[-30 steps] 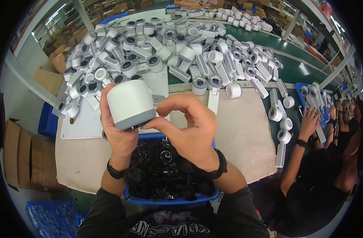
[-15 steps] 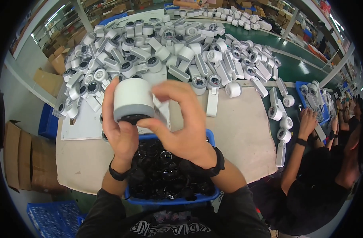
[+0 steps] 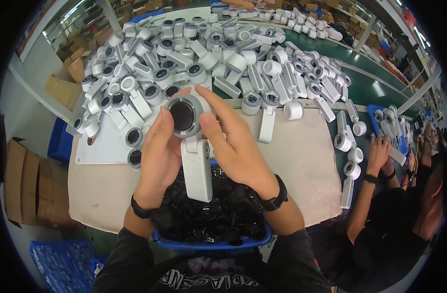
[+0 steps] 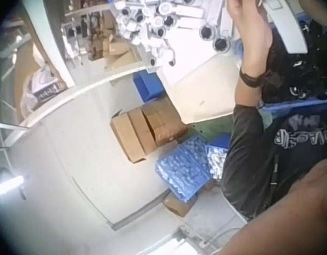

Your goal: Assembling security camera components by attaching internal parts and external covers.

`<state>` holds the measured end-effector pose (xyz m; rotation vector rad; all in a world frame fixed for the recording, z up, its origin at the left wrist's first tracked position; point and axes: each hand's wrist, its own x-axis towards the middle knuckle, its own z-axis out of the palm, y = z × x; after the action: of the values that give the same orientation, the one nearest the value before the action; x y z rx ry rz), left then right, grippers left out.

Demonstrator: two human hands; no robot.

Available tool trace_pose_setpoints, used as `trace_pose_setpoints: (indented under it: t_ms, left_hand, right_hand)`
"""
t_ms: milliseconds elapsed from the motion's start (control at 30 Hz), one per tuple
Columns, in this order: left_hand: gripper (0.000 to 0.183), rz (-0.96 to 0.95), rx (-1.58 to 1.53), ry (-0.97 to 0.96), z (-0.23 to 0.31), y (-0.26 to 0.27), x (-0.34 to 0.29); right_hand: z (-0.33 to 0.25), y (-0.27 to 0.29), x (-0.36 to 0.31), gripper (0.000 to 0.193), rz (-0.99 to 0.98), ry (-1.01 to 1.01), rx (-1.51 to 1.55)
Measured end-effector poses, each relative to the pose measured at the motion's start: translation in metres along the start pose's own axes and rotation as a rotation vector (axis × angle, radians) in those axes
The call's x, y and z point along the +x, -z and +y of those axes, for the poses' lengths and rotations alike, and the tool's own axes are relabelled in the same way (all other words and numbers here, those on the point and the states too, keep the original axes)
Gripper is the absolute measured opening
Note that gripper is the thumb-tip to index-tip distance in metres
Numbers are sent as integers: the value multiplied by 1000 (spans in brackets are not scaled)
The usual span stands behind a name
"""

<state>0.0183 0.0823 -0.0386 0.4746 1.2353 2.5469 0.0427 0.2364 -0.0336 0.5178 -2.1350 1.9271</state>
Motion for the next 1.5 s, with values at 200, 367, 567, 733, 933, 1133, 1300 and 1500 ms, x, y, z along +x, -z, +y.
trace_pose_setpoints:
  t_ms: [200, 367, 567, 733, 933, 1133, 1300, 1500]
  left_hand:
    - [48, 31, -63, 111, -3, 2, 2]
    - [49, -4, -14, 95, -1, 13, 2]
    - [47, -128, 421, 120, -17, 27, 25]
    - [39, -146, 644, 115, -24, 65, 14]
    - [41, -247, 535, 283, -23, 68, 14]
    - [44, -190, 423, 421, -23, 47, 5]
    - [46, -57, 420, 512, -15, 33, 3]
    - [51, 72, 546, 510, -18, 19, 0]
  right_hand:
    - [6, -3, -4, 50, 21, -35, 24]
    - [9, 4, 1, 49, -30, -76, 7]
    - [-13, 38, -6, 53, -115, 395, -692]
    - [6, 27, 0, 44, -200, 430, -490]
    - [7, 32, -24, 45, -166, 379, -636]
    - [7, 40, -30, 47, -227, 288, -693]
    - [5, 47, -26, 45, -281, 202, -642]
    - [13, 47, -28, 39, -233, 209, -600]
